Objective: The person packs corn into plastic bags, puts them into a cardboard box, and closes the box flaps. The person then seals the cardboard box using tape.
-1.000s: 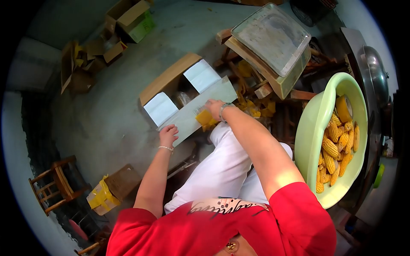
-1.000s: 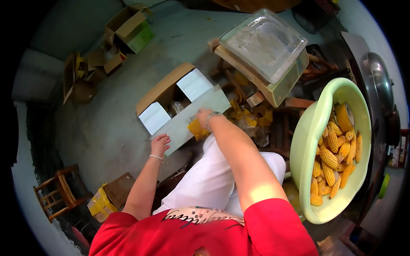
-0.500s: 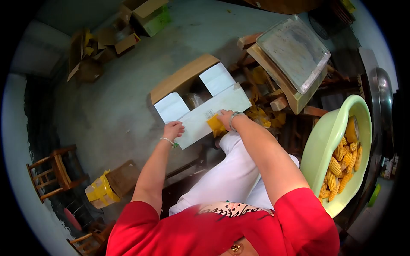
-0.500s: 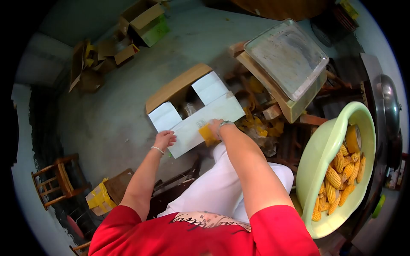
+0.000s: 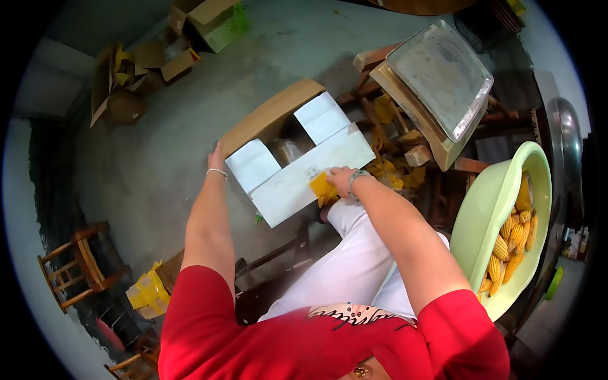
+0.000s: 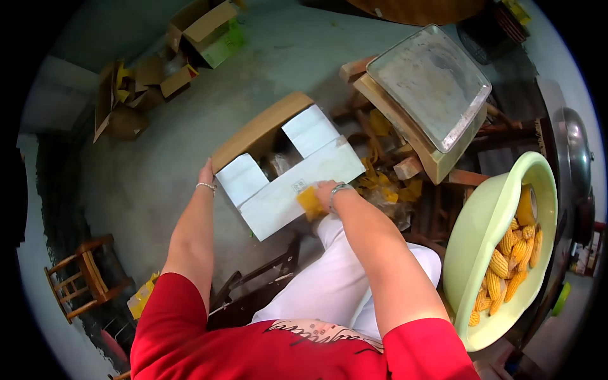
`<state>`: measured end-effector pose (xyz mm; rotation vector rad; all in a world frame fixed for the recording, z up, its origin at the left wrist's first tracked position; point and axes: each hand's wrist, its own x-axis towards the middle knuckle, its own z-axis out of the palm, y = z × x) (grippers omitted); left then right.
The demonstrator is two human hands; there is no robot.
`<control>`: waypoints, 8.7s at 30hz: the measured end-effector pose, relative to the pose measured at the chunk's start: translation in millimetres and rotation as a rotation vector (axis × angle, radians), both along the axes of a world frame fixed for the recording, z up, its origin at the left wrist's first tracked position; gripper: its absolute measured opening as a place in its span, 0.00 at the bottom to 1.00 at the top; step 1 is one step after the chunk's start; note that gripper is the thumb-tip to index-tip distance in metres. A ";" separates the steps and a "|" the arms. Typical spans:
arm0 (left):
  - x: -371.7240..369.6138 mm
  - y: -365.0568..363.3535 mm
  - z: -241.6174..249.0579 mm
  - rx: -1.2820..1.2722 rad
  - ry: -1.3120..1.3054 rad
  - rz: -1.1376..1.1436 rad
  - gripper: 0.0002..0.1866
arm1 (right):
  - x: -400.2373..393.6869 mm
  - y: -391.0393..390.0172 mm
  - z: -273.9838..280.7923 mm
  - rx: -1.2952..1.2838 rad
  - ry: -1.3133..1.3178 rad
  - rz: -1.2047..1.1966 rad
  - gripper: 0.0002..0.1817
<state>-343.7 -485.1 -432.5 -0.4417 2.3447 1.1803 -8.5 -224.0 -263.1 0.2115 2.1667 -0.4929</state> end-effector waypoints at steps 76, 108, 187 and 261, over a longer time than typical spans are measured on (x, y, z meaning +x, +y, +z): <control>222.5 19.6 112.2 -0.544 0.509 -0.621 0.25 | -13.1 81.8 -39.2 0.153 0.182 -0.832 0.33; 158.5 1.2 98.9 -0.229 0.519 -0.558 0.23 | -14.1 72.3 -70.1 0.148 0.279 -0.760 0.41; 160.1 82.8 143.4 -0.653 0.553 -1.453 0.11 | 125.6 32.6 85.1 -0.343 0.699 -1.372 0.11; 203.7 61.6 118.9 -0.263 0.481 -1.332 0.22 | 1.8 -14.8 60.5 0.098 0.169 -0.252 0.15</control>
